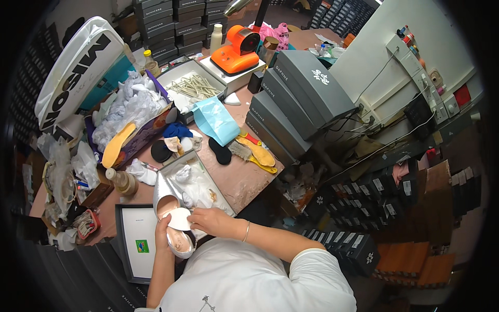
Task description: Packaging high-heeled shoes into boxes with tissue paper and insoles.
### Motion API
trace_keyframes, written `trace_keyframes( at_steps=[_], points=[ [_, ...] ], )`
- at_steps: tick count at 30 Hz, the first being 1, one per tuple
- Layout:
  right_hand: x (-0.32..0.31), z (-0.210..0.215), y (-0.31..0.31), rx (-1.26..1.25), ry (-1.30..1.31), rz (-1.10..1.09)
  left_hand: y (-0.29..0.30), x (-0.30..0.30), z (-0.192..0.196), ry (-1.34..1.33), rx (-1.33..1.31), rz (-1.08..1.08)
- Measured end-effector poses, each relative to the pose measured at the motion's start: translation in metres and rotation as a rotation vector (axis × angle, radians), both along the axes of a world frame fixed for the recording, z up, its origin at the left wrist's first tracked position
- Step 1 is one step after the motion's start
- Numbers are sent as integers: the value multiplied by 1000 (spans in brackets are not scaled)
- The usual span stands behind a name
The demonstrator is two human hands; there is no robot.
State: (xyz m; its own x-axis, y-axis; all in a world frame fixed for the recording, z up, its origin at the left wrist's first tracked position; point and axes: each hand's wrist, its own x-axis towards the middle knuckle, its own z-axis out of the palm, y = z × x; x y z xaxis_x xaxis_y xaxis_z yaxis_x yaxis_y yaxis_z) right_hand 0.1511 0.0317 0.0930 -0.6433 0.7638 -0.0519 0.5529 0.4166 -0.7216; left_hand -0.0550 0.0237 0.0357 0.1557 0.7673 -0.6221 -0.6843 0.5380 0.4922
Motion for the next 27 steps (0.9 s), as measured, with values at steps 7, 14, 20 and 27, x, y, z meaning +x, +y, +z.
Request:
trace_keyframes(
  at_steps=[7, 14, 20, 27],
  points=[
    [-6, 16, 22, 524, 51, 242, 2, -9, 12, -76, -25, -86],
    [-24, 16, 20, 598, 68, 76, -10, -1, 16, -60, 72, 66],
    [-47, -31, 25, 567, 31, -11, -20, 25, 9, -12, 120, 62],
    [-31, -28, 26, 188, 300, -107, -27, 4, 15, 172, 68, 122]
  ],
)
